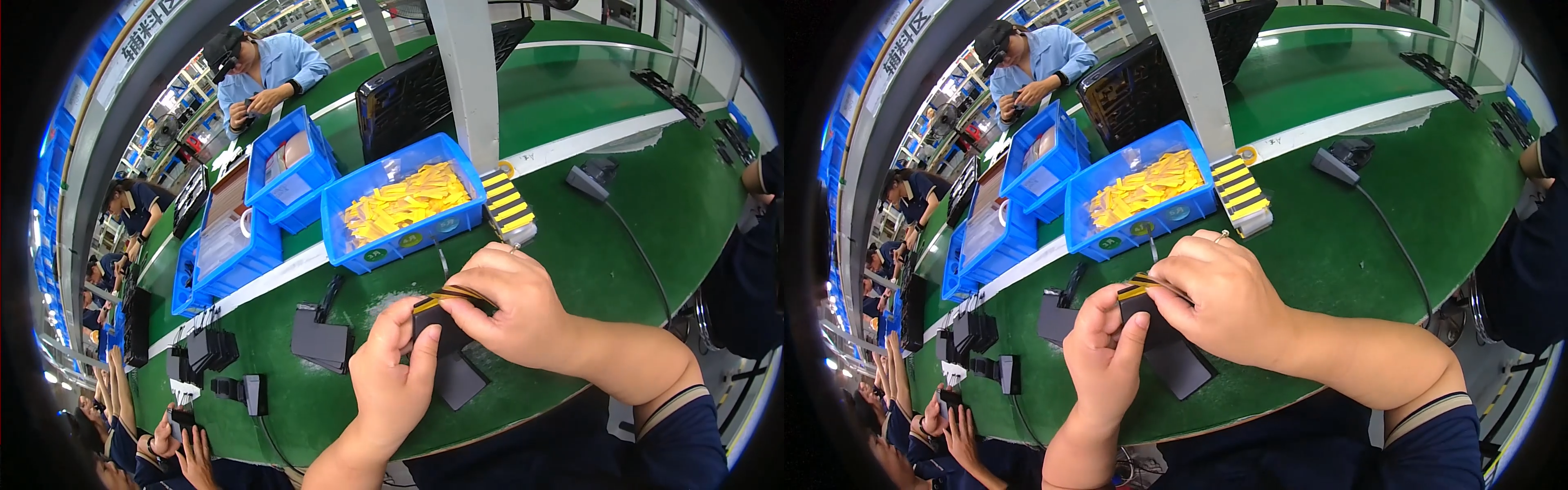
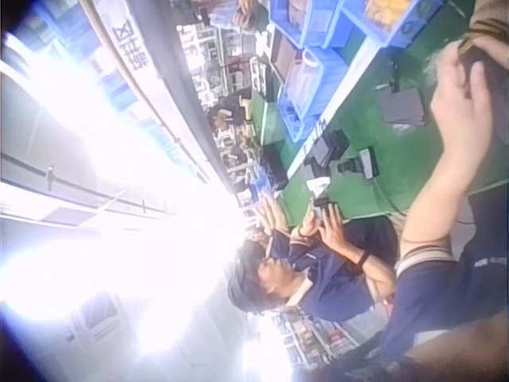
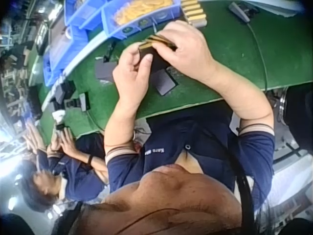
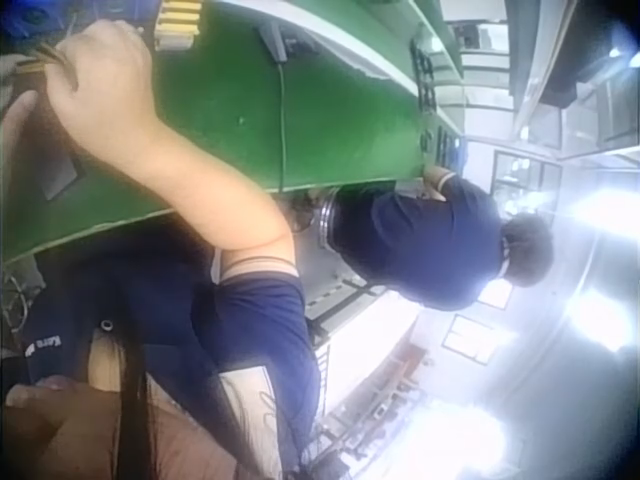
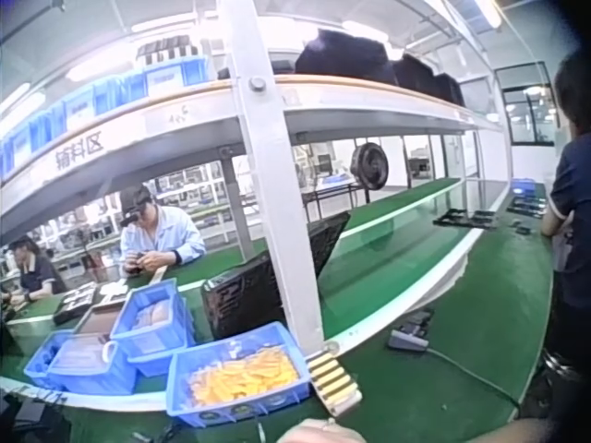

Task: Assembling small electronic components and applying stickers at a factory workbench.

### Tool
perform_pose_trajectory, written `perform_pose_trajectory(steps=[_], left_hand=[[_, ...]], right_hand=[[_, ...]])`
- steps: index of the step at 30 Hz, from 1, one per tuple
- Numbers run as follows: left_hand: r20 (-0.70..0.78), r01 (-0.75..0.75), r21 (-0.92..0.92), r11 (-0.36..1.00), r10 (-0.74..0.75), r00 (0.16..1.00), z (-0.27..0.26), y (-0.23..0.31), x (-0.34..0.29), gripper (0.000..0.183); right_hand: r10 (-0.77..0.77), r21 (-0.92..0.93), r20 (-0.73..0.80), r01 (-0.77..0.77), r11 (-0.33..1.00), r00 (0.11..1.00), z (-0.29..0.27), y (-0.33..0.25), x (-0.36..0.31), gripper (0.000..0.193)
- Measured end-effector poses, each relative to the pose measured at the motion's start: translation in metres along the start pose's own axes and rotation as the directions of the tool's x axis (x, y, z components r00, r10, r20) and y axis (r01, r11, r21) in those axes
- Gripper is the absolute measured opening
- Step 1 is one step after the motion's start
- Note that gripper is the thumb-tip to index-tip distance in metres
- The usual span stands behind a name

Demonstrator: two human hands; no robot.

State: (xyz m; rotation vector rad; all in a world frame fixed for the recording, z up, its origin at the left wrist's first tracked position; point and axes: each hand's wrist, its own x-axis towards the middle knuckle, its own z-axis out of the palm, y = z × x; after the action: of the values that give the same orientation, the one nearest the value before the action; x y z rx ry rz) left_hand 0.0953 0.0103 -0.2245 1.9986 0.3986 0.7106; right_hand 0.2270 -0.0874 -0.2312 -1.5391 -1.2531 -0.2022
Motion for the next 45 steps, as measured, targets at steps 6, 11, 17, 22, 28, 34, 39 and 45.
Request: perform_pose_trajectory(steps=[6, 11, 17, 22, 28, 34, 39, 45], left_hand=[[-0.076, 0.021, 0.030, 0.999, -0.019, 0.997, -0.014, -0.006, 0.010, 0.023], [-0.217, 0.232, -0.162, 0.959, -0.264, 0.940, -0.102, -0.048, 0.038, 0.022], [-0.243, 0.035, 0.573, 0.819, 0.130, 0.961, -0.081, -0.039, 0.036, 0.038], [0.154, -0.192, 0.105, 0.976, 0.174, 0.973, -0.032, -0.008, 0.023, 0.033], [0.259, 0.192, -0.341, 0.920, -0.104, 0.960, -0.026, -0.015, 0.021, 0.032], [0.117, 0.308, 0.034, 0.951, -0.310, 0.944, -0.027, -0.043, 0.033, 0.020], [0.200, -0.150, 0.744, 0.651, -0.003, 0.980, -0.013, -0.034, 0.028, 0.024], [0.522, -0.335, 0.626, 0.704, -0.060, 0.851, 0.002, 0.016, 0.002, 0.087]], right_hand=[[-0.007, 0.101, 0.079, -0.001, 0.995, 0.997, -0.004, -0.004, -0.001, 0.012], [0.102, 0.153, 0.176, -0.130, 0.980, 0.979, -0.007, 0.000, 0.002, 0.014], [0.380, 0.191, 0.324, -0.453, 0.871, 0.866, -0.007, -0.001, 0.005, 0.021], [0.264, 0.227, 0.414, -0.380, 0.897, 0.871, -0.003, 0.010, 0.000, 0.023], [0.227, 0.310, 0.339, -0.336, 0.889, 0.913, -0.005, 0.011, 0.003, 0.021], [0.435, 0.496, 0.167, -0.457, 0.739, 0.885, -0.001, 0.016, 0.001, 0.015], [0.347, 0.362, 0.173, -0.387, 0.848, 0.922, -0.002, 0.009, 0.000, 0.014], [0.230, 0.266, 0.111, -0.252, 0.931, 0.967, 0.000, 0.013, -0.001, 0.014]])
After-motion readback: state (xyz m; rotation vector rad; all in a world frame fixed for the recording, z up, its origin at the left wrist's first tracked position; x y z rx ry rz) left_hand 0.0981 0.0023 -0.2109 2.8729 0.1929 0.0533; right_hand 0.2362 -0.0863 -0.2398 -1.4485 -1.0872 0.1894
